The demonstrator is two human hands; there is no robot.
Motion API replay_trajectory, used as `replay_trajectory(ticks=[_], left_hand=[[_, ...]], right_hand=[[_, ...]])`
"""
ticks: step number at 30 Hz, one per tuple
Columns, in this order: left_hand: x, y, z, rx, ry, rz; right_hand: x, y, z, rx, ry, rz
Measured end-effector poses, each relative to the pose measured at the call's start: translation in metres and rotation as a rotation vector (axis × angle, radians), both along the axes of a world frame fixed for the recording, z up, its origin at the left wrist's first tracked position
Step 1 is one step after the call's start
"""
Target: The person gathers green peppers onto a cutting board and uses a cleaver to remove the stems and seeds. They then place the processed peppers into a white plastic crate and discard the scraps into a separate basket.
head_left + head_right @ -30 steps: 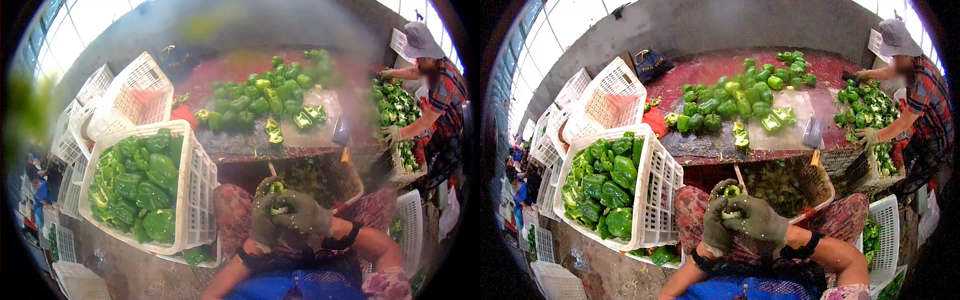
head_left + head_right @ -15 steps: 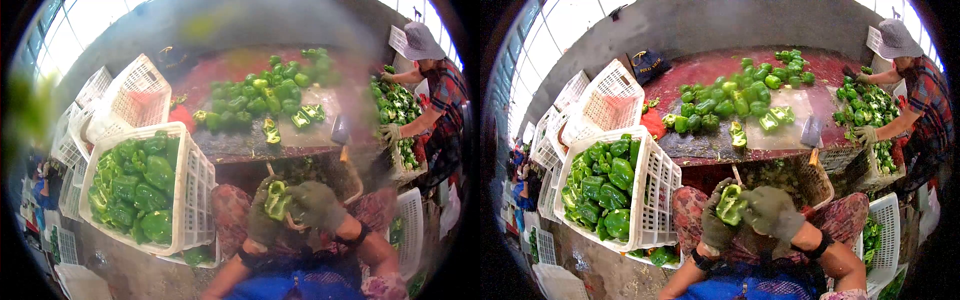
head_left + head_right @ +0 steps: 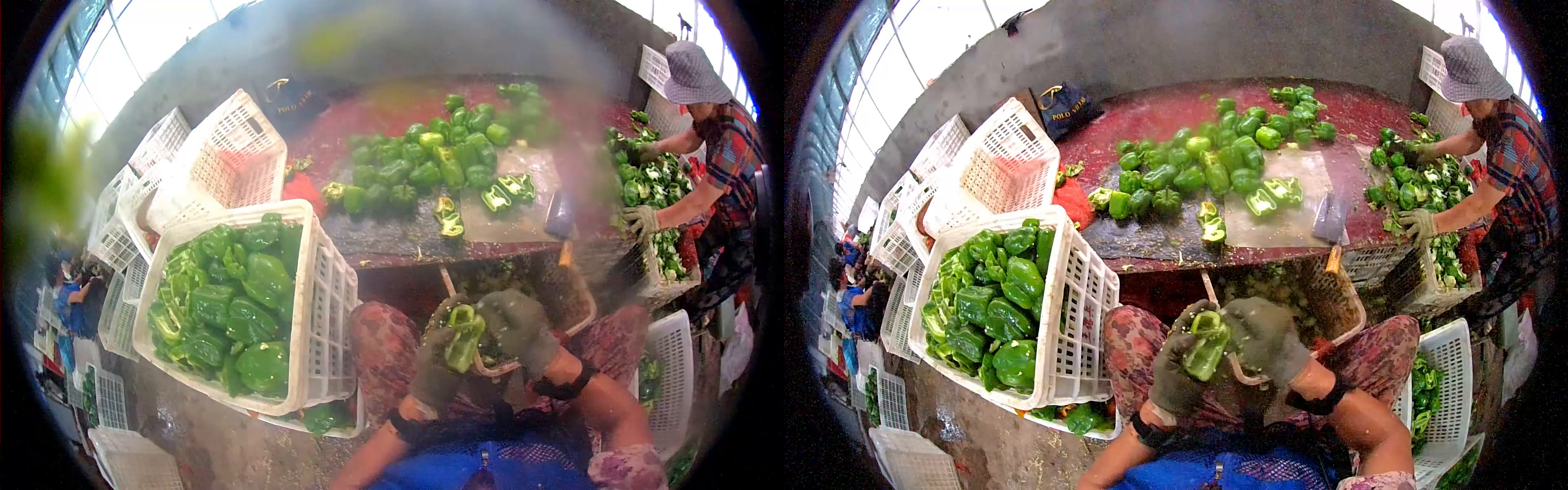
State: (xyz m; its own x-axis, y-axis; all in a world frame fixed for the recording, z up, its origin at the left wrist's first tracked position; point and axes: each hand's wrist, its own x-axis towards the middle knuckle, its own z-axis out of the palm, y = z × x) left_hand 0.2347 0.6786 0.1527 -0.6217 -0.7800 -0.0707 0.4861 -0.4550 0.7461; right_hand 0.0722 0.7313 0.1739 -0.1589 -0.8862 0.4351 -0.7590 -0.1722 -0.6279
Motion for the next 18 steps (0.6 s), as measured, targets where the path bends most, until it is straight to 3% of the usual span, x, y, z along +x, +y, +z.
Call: replay_trajectory(ticks=[1, 3, 4, 6, 7, 9, 10, 12, 13, 16, 18], left_hand=[[-0.003, -0.001, -0.004, -0.127, -0.072, 0.075], [-0.001, -0.008, 0.0, 0.129, 0.12, 0.048], [-0.007, -0.006, -0.007, -0.142, -0.072, 0.188], [-0.026, -0.008, -0.001, -1.02, -0.213, 0.169], [-0.035, -0.009, 0.002, -1.459, -0.298, 0.159], [-0.042, 0.003, 0.001, -1.669, -0.6, -0.119], [-0.04, 0.003, 0.004, -1.62, -0.567, -0.04], [-0.021, -0.001, 0.027, -1.553, -0.541, 0.131], [0.0, -0.005, 0.044, -1.584, -0.627, 0.173], [0.065, -0.008, 0.096, -1.535, -0.861, 0.348], [0.121, 0.0, 0.132, -1.098, -0.898, 0.474]], right_hand=[[-0.007, 0.001, -0.004, -0.013, -0.06, -0.098], [-0.025, 0.003, -0.013, -0.036, -0.175, -0.286], [-0.032, 0.003, -0.02, 0.01, -0.086, -0.284], [-0.045, 0.009, -0.035, 0.093, 0.095, -0.273], [-0.04, 0.02, -0.041, 0.079, -0.082, -0.138], [-0.027, 0.03, -0.035, 0.006, -0.346, 0.05], [-0.02, 0.028, -0.024, -0.059, -0.425, 0.115], [-0.036, 0.023, -0.004, 0.021, -0.004, -0.035], [-0.053, 0.02, -0.017, 0.273, 0.138, -0.25], [-0.085, 0.02, -0.042, 0.298, 0.019, -0.255], [-0.095, 0.028, -0.07, 0.283, -0.012, -0.24]])
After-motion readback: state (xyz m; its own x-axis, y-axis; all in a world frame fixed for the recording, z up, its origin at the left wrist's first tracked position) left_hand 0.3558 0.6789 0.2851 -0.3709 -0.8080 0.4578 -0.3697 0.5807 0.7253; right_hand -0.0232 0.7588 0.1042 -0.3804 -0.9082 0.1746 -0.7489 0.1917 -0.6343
